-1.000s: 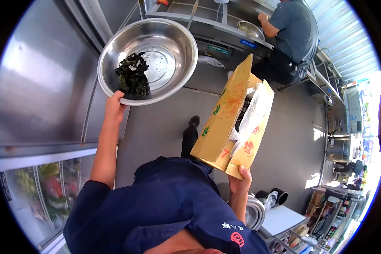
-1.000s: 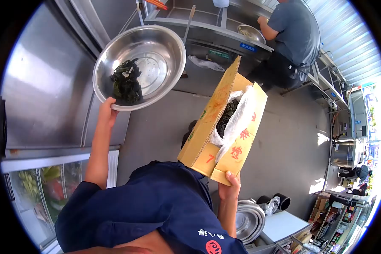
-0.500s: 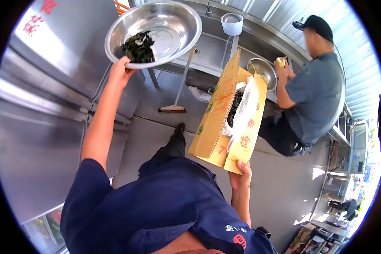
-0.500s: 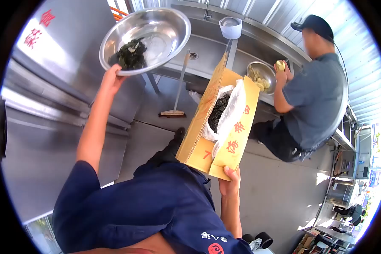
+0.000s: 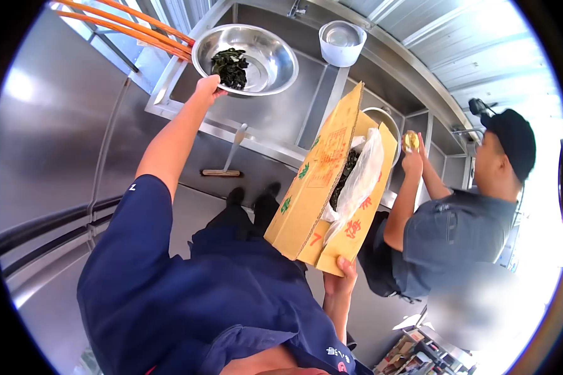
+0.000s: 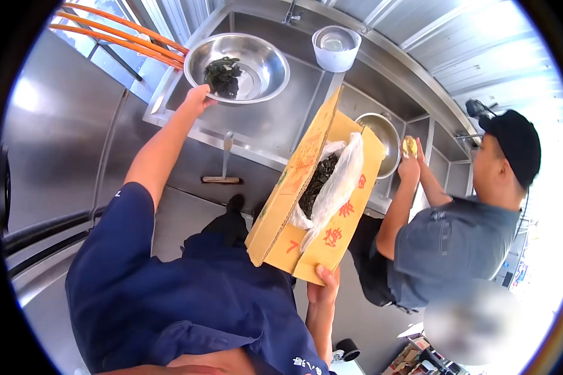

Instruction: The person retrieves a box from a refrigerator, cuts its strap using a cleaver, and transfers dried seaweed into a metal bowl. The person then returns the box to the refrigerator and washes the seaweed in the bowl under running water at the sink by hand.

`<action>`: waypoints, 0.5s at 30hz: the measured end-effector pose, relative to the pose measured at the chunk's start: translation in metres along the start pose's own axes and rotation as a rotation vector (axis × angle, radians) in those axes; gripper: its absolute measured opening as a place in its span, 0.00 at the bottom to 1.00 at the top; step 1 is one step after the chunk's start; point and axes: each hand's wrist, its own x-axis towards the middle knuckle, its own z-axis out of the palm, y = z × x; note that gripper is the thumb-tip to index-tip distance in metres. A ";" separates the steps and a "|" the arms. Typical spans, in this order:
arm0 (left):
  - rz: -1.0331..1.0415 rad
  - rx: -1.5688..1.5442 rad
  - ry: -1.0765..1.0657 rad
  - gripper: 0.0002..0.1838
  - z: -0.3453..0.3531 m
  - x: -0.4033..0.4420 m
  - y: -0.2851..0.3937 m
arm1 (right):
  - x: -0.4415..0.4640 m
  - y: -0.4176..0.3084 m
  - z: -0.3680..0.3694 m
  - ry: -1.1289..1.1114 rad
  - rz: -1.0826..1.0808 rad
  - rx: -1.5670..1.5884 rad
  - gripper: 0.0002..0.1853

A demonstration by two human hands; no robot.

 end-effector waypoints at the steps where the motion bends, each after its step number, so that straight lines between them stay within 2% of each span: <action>1: -0.014 -0.004 0.006 0.12 -0.004 0.003 -0.016 | 0.004 -0.003 0.004 0.022 0.008 -0.012 0.43; 5: -0.146 0.079 0.073 0.12 0.040 0.077 -0.062 | 0.108 -0.036 0.013 -0.034 0.058 -0.063 0.43; 7: -0.157 0.075 0.070 0.12 0.024 0.059 -0.073 | 0.097 -0.032 0.009 -0.057 0.052 -0.077 0.42; 12: -0.205 0.087 0.010 0.12 0.043 0.127 -0.104 | 0.166 -0.051 0.010 -0.033 0.082 -0.052 0.41; 13: -0.200 0.032 -0.085 0.15 0.042 0.133 -0.108 | 0.174 -0.055 0.009 -0.034 0.079 -0.069 0.42; 15: -0.178 0.054 -0.077 0.18 0.054 0.140 -0.101 | 0.184 -0.058 0.011 -0.038 0.047 -0.032 0.42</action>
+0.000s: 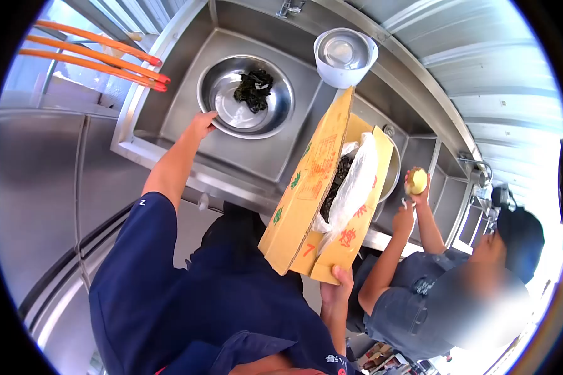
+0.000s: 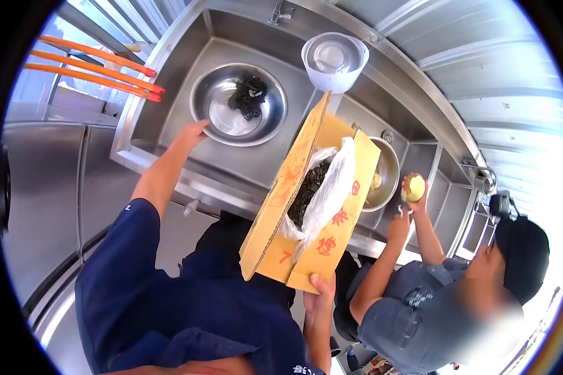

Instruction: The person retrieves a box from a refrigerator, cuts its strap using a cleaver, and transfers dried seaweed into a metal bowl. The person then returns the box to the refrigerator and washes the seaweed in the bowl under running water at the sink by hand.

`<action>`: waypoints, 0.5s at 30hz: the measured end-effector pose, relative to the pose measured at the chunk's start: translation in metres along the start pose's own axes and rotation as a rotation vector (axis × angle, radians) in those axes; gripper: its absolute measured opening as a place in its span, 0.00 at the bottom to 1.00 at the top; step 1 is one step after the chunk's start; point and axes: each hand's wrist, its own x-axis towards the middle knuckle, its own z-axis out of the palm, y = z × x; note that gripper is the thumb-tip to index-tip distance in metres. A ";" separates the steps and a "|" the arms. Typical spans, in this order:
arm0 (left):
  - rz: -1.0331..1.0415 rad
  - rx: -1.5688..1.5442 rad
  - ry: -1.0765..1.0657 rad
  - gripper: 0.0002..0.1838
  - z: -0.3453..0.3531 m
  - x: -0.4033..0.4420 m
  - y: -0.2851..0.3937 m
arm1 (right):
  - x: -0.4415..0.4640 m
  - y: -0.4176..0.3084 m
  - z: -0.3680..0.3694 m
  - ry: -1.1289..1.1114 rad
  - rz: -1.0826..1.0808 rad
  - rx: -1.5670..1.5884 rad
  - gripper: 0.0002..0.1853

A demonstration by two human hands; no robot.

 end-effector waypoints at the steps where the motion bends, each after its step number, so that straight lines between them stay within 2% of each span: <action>1: -0.011 0.022 0.028 0.20 -0.001 0.002 0.000 | 0.005 -0.002 0.004 0.012 -0.002 0.025 0.42; 2: -0.002 0.021 -0.061 0.28 -0.004 -0.008 0.006 | 0.010 0.001 0.005 0.032 -0.002 0.030 0.41; 3: 0.011 0.021 -0.065 0.28 0.006 -0.017 0.024 | 0.018 0.002 0.008 0.024 -0.010 0.035 0.41; 4: -0.034 0.252 0.127 0.30 0.019 -0.030 0.043 | 0.023 0.001 0.012 0.034 -0.006 0.055 0.41; 6: 0.256 0.797 0.455 0.35 0.026 -0.012 0.054 | 0.029 0.004 0.010 0.033 -0.016 0.099 0.41; 8: 0.890 1.070 0.410 0.35 0.051 0.002 0.084 | 0.040 0.011 0.014 0.025 -0.029 0.108 0.41; 9: 1.012 0.992 0.237 0.35 0.079 -0.004 0.108 | 0.042 0.016 0.016 0.029 -0.037 0.118 0.40; 11: 1.267 0.970 0.069 0.36 0.147 0.006 0.162 | 0.043 0.017 0.020 0.037 -0.012 0.123 0.40; 12: 1.308 0.912 -0.072 0.36 0.181 -0.013 0.195 | 0.046 0.020 0.022 0.039 -0.019 0.124 0.40; 13: 1.366 0.881 -0.130 0.38 0.213 -0.010 0.220 | 0.048 0.025 0.013 0.018 -0.037 0.133 0.40; 15: 1.425 0.862 -0.058 0.39 0.261 0.031 0.254 | 0.051 0.029 0.015 0.023 -0.037 0.131 0.40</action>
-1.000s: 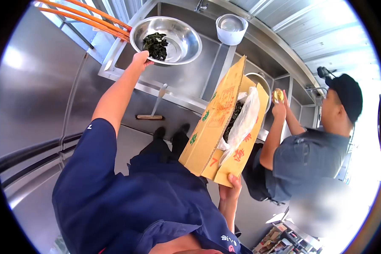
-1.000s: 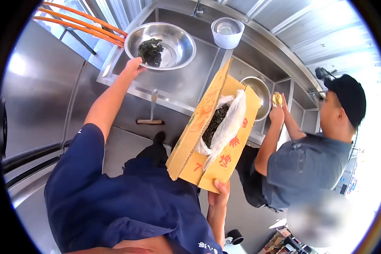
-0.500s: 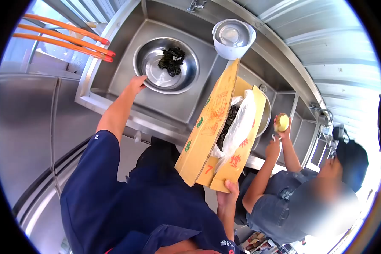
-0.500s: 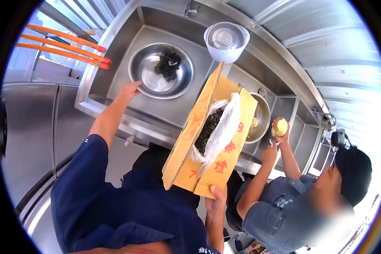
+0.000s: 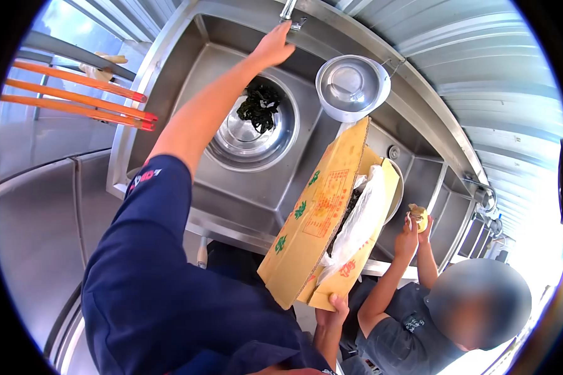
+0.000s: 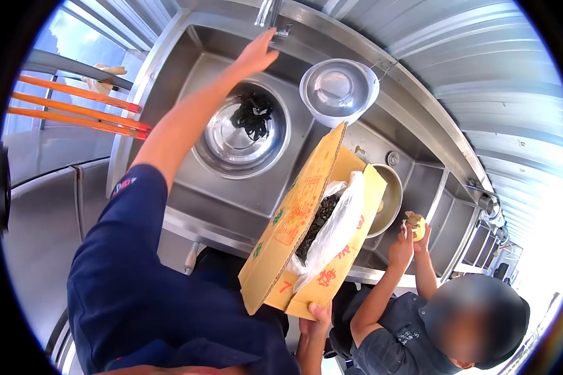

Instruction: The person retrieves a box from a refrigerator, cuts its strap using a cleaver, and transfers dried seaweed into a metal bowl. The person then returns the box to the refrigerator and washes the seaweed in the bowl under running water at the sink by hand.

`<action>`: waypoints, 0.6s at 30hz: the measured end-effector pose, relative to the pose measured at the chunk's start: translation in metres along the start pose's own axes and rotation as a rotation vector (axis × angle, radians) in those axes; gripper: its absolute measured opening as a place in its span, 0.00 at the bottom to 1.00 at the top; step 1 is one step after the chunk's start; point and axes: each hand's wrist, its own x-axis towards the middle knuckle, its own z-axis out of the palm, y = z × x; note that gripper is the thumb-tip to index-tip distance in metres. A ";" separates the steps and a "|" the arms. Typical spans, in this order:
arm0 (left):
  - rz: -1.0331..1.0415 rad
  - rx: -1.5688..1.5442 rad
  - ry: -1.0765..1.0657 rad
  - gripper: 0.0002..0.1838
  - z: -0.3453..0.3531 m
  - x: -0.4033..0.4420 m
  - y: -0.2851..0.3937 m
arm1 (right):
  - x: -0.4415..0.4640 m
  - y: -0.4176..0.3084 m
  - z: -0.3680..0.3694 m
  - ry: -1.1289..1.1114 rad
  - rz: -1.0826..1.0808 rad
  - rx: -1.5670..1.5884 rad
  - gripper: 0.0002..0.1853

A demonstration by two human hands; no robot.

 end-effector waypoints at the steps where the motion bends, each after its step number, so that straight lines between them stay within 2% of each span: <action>1: -0.092 -0.029 -0.043 0.39 0.015 0.016 -0.011 | -0.005 0.008 0.000 0.011 0.001 -0.003 0.40; 2: -0.182 -0.052 -0.080 0.38 0.023 0.029 -0.016 | -0.005 0.010 -0.001 0.015 0.000 -0.009 0.40; 3: -0.187 -0.056 -0.082 0.38 0.022 0.031 -0.016 | -0.006 0.012 -0.002 0.040 -0.004 -0.015 0.41; 5: -0.243 -0.030 -0.285 0.37 0.016 0.021 -0.012 | -0.013 0.019 -0.015 0.066 -0.007 -0.019 0.43; 6: -0.249 -0.032 -0.293 0.37 0.013 0.014 -0.012 | -0.014 0.019 -0.018 0.044 -0.001 -0.018 0.41; 8: 0.058 0.291 -0.430 0.37 -0.010 -0.025 -0.010 | -0.035 0.022 -0.016 0.035 0.019 -0.027 0.40; 9: 0.332 0.619 -0.505 0.36 -0.017 -0.044 -0.007 | -0.034 0.021 -0.013 0.036 0.028 -0.027 0.40; 10: 0.325 0.622 -0.508 0.36 -0.025 -0.064 -0.001 | -0.031 0.017 -0.009 0.033 0.035 -0.030 0.40; 12: 0.291 0.845 -0.484 0.34 -0.042 -0.101 0.013 | -0.023 0.008 0.000 0.034 0.040 -0.038 0.40; 14: -0.060 0.649 -0.926 0.32 -0.063 -0.121 0.025 | -0.028 0.000 0.003 0.031 0.053 -0.039 0.41; 16: -0.097 0.491 -1.411 0.30 -0.110 -0.140 0.042 | -0.044 -0.012 0.003 0.007 0.063 -0.087 0.41; 18: -0.093 0.343 -1.252 0.31 -0.165 -0.189 0.071 | -0.063 -0.017 -0.004 -0.049 0.075 -0.125 0.41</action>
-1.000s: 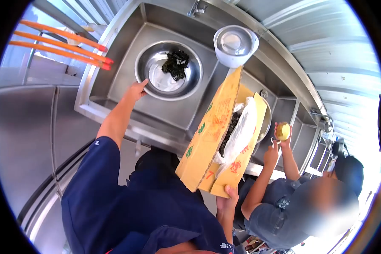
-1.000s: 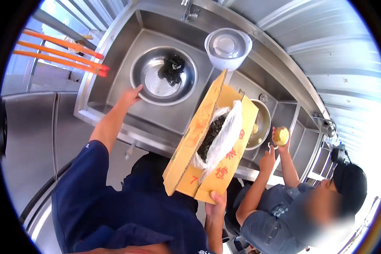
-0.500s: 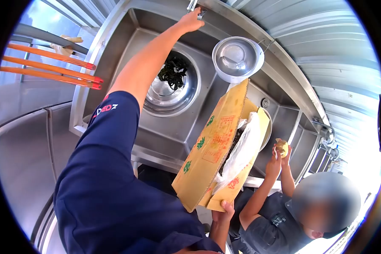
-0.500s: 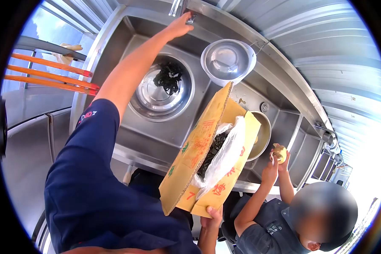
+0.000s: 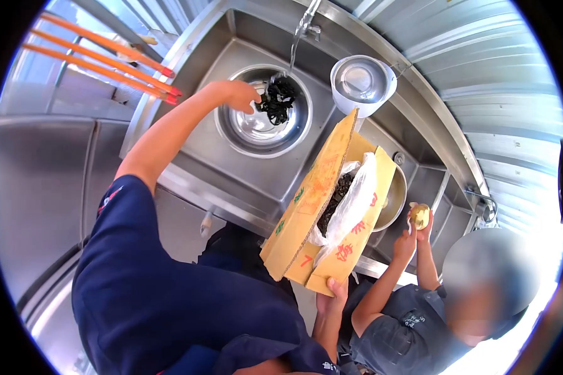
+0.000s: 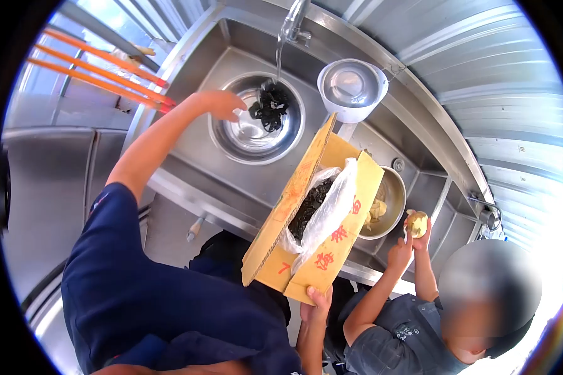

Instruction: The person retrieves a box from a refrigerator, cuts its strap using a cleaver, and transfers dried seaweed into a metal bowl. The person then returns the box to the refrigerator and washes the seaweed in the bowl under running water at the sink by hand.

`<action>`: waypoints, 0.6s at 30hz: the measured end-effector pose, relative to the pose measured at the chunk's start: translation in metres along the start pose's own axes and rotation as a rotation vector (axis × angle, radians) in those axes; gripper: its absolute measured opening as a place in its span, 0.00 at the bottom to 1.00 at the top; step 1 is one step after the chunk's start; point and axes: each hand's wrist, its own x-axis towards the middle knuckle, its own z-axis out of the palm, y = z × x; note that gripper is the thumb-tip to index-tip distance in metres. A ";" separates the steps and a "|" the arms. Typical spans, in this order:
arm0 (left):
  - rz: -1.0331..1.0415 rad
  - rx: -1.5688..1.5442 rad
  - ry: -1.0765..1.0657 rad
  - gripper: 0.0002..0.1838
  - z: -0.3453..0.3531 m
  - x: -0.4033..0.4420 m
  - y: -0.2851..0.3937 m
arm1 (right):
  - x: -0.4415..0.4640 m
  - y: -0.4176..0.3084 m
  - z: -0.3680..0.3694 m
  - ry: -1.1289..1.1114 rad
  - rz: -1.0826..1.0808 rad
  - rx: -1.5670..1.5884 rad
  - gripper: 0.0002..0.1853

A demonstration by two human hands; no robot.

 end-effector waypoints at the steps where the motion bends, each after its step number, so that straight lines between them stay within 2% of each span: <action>1: -0.012 -0.082 0.075 0.31 0.011 -0.062 0.042 | -0.028 0.008 -0.012 -0.044 0.001 -0.037 0.41; 2: -0.024 -0.156 0.157 0.32 0.001 -0.110 0.078 | -0.030 0.010 -0.016 -0.071 -0.001 -0.031 0.41; 4: 0.058 -0.496 0.324 0.35 0.015 -0.179 0.139 | -0.041 0.013 -0.024 -0.117 -0.018 -0.082 0.41; 6: 0.158 -0.807 0.267 0.44 0.048 -0.238 0.205 | -0.056 0.010 -0.027 -0.204 -0.027 -0.116 0.42; 7: 0.136 -0.803 0.293 0.44 0.069 -0.261 0.235 | -0.060 0.007 -0.027 -0.263 -0.040 -0.144 0.43; 8: 0.132 -0.984 0.374 0.48 0.132 -0.335 0.298 | -0.128 0.018 -0.045 -0.305 -0.017 -0.157 0.43; 10: 0.095 -1.299 0.439 0.59 0.181 -0.343 0.328 | -0.134 0.009 -0.048 -0.377 0.036 -0.191 0.44; 11: 0.118 -1.512 0.474 0.60 0.198 -0.348 0.341 | -0.136 0.006 -0.045 -0.404 0.054 -0.205 0.44; 13: 0.160 -1.880 0.579 0.60 0.223 -0.379 0.374 | -0.157 0.001 -0.034 -0.604 0.074 -0.262 0.44; 14: 0.147 -1.894 0.619 0.60 0.230 -0.396 0.388 | -0.165 0.003 -0.030 -0.631 0.096 -0.281 0.44; 16: 0.267 -2.048 0.793 0.63 0.259 -0.428 0.427 | -0.186 0.005 -0.039 -0.746 0.168 -0.391 0.43; 18: 0.175 -2.014 0.993 0.63 0.293 -0.449 0.448 | -0.191 0.005 -0.034 -0.873 0.225 -0.474 0.43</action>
